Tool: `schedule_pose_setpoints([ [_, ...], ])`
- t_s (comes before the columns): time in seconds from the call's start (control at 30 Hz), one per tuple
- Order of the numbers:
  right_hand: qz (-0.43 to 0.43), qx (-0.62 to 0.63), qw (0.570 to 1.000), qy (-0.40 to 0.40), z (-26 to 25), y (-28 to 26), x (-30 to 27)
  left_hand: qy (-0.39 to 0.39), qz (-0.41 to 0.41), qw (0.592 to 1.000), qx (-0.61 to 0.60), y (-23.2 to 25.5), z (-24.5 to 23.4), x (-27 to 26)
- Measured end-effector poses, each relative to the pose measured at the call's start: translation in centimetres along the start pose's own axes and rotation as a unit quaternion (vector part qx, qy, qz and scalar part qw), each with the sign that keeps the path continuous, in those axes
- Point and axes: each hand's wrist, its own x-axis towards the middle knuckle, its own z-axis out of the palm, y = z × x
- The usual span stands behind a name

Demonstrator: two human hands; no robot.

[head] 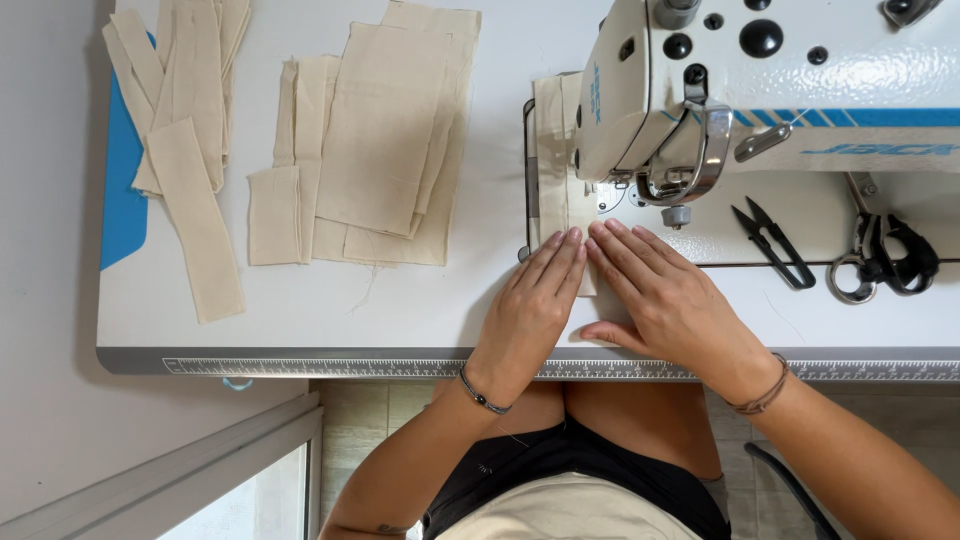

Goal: Preparing and trimming fabric strips at a sewing machine station

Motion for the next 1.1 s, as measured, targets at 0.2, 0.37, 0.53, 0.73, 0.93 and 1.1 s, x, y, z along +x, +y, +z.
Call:
schedule_pose_setpoints([
  [0.2,0.010,-0.010,1.000,0.007,0.3,0.4,0.4,0.010,0.004,0.999,-0.035,-0.7,0.2,0.7],
  [0.37,0.014,-0.002,1.000,0.013,0.7,0.9,0.6,0.001,-0.005,1.000,-0.017,-1.1,0.7,1.2],
  [0.53,0.025,0.022,0.999,0.014,0.7,1.1,0.8,0.005,0.005,1.000,-0.016,-1.5,0.6,1.7],
  [0.73,0.079,-0.013,0.997,0.007,2.0,1.3,0.6,0.057,0.015,0.997,0.047,-2.0,1.5,2.5],
  [0.93,0.069,-0.018,0.997,0.018,1.2,1.1,0.4,0.050,0.030,0.997,0.059,-2.3,1.1,2.8],
  [1.1,0.056,-0.023,0.997,0.043,1.1,1.0,0.5,0.049,0.043,0.997,0.040,-2.4,1.4,2.2],
])
